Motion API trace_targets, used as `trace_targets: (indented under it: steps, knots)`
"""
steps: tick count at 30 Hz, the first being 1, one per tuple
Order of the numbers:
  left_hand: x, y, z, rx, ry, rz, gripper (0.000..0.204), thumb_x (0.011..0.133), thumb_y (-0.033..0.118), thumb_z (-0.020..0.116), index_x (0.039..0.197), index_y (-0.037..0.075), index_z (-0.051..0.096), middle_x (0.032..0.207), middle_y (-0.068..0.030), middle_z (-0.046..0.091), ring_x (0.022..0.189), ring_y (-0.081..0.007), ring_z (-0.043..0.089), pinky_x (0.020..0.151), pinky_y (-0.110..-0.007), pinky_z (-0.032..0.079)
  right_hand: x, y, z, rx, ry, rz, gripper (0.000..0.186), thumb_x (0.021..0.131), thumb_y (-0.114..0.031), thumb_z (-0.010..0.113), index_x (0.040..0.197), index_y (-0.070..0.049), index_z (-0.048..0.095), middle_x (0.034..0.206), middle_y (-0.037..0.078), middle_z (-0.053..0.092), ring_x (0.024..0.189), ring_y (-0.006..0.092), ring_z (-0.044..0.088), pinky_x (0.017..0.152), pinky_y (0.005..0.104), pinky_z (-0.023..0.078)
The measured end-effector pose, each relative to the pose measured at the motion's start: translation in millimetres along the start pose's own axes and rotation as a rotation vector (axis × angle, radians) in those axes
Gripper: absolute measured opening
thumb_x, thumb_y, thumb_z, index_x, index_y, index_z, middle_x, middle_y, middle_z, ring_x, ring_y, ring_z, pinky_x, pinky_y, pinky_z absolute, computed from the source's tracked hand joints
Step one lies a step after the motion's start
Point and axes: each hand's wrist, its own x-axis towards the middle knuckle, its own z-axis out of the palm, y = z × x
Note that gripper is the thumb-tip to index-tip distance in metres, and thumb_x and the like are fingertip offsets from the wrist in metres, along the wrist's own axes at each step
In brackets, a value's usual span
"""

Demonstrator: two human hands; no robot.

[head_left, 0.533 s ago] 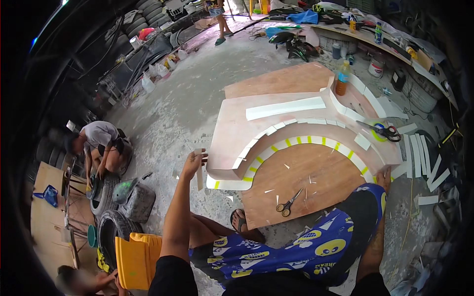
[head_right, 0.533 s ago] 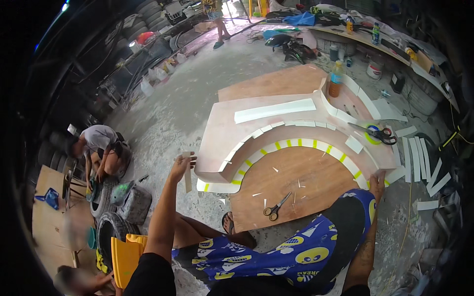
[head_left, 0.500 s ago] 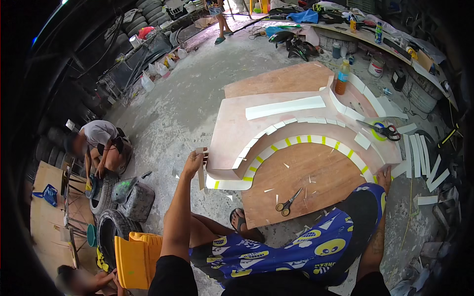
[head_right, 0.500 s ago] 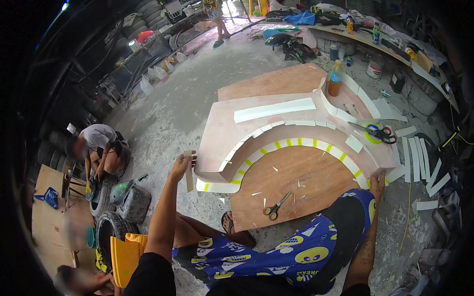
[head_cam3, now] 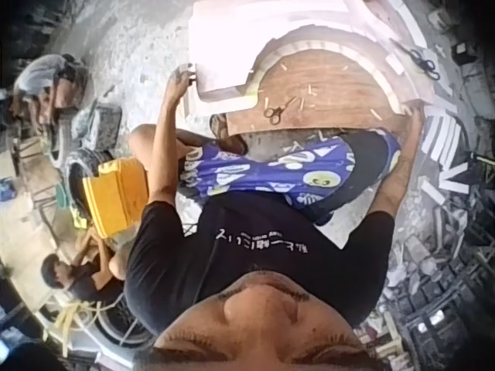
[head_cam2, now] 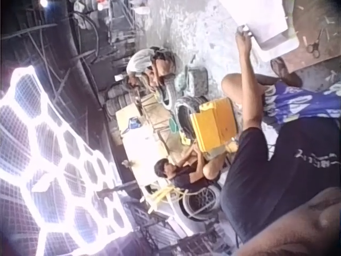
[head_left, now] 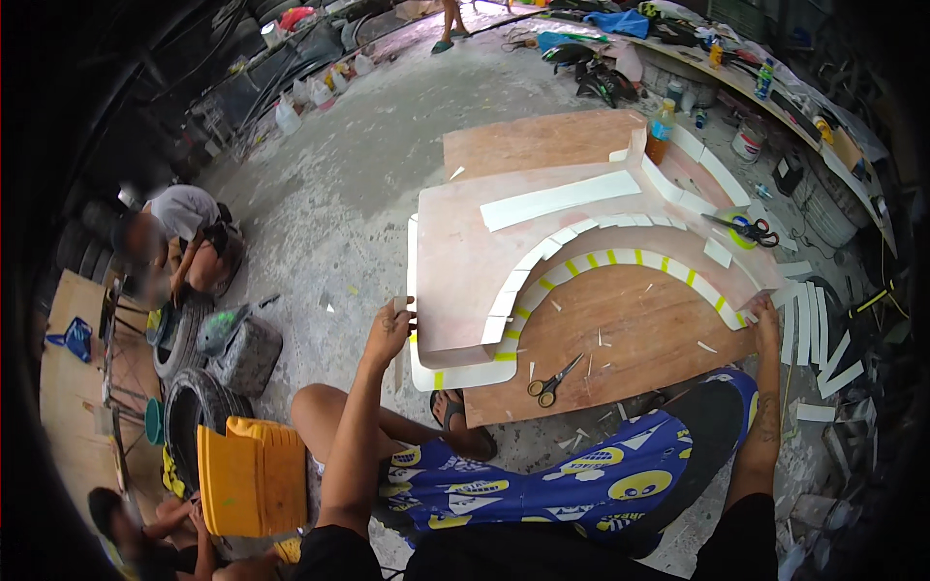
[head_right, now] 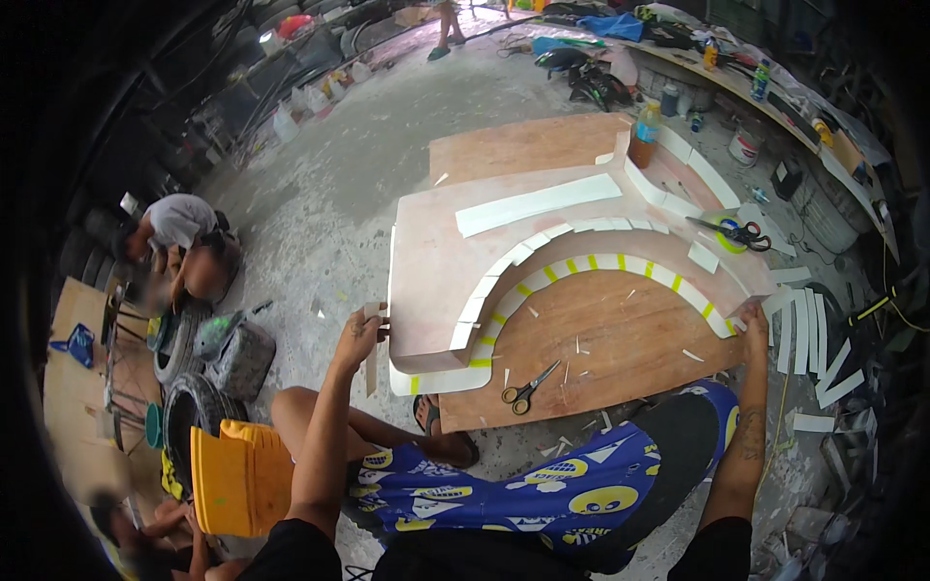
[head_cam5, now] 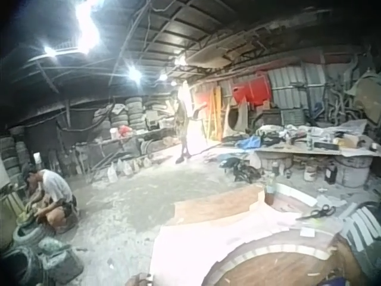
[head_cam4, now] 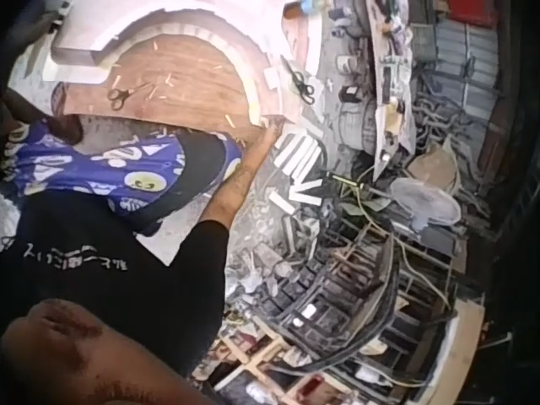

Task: The recorder is cutting and applying strips of material to a curved automotive body part mold.

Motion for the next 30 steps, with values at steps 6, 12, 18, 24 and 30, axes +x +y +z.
trace_targets:
  steps: [6, 12, 18, 24, 30]
  knots:
    - [-14.0, -28.9, 29.9, 0.091, 0.216, 0.149, 0.032, 0.090, 0.008, 0.045, 0.116, -0.004, 0.058, 0.084, -0.0182, 0.065, 0.072, -0.0207, 0.064, 0.067, -0.032, 0.051, -30.3, -59.5, 21.1, -0.345, -0.236, 0.196, 0.048, 0.090, -0.029, 0.062, 0.133, -0.008, 0.052, 0.115, 0.005, 0.063, 0.099, 0.0168, 0.061, 0.078, 0.0331, 0.051]
    - [-15.2, -9.6, -0.7, 0.057, 0.118, 0.093, 0.034, 0.092, 0.011, 0.045, 0.120, -0.005, 0.057, 0.095, -0.0165, 0.066, 0.079, -0.0213, 0.066, 0.069, -0.031, 0.052, -189.0, -218.5, 136.0, -0.490, -0.567, -0.275, 0.034, 0.095, -0.028, 0.058, 0.119, -0.004, 0.063, 0.113, 0.005, 0.066, 0.094, 0.0142, 0.063, 0.083, 0.0289, 0.049]
    - [-88.4, 54.7, -5.2, -0.807, -0.044, -0.016, 0.049, 0.096, 0.017, 0.049, 0.137, -0.006, 0.039, 0.120, -0.0256, 0.060, 0.097, -0.0281, 0.066, 0.084, -0.035, 0.055, -359.9, -228.3, 219.5, -0.348, -0.882, -0.307, 0.038, 0.089, -0.015, 0.066, 0.125, -0.004, 0.060, 0.115, 0.010, 0.065, 0.104, 0.0153, 0.061, 0.088, 0.0314, 0.050]
    - [-144.7, 57.7, 46.1, -1.207, 0.151, -0.049, 0.047, 0.100, 0.022, 0.043, 0.139, -0.003, 0.036, 0.131, -0.0269, 0.053, 0.114, -0.0319, 0.059, 0.097, -0.038, 0.050, -456.6, -128.8, 312.4, -0.062, -1.017, -0.079, 0.051, 0.084, -0.011, 0.075, 0.128, 0.000, 0.053, 0.111, 0.012, 0.064, 0.094, 0.0183, 0.065, 0.082, 0.0312, 0.055]
    - [-167.8, 52.0, 55.5, -1.151, 0.192, -0.036, 0.046, 0.099, 0.020, 0.049, 0.138, -0.001, 0.038, 0.132, -0.0228, 0.054, 0.117, -0.0292, 0.056, 0.098, -0.036, 0.046, -436.8, -96.6, 322.3, 0.285, -1.071, 0.271, 0.034, 0.090, -0.008, 0.066, 0.120, 0.003, 0.054, 0.100, 0.012, 0.067, 0.083, 0.0172, 0.067, 0.076, 0.0304, 0.058]
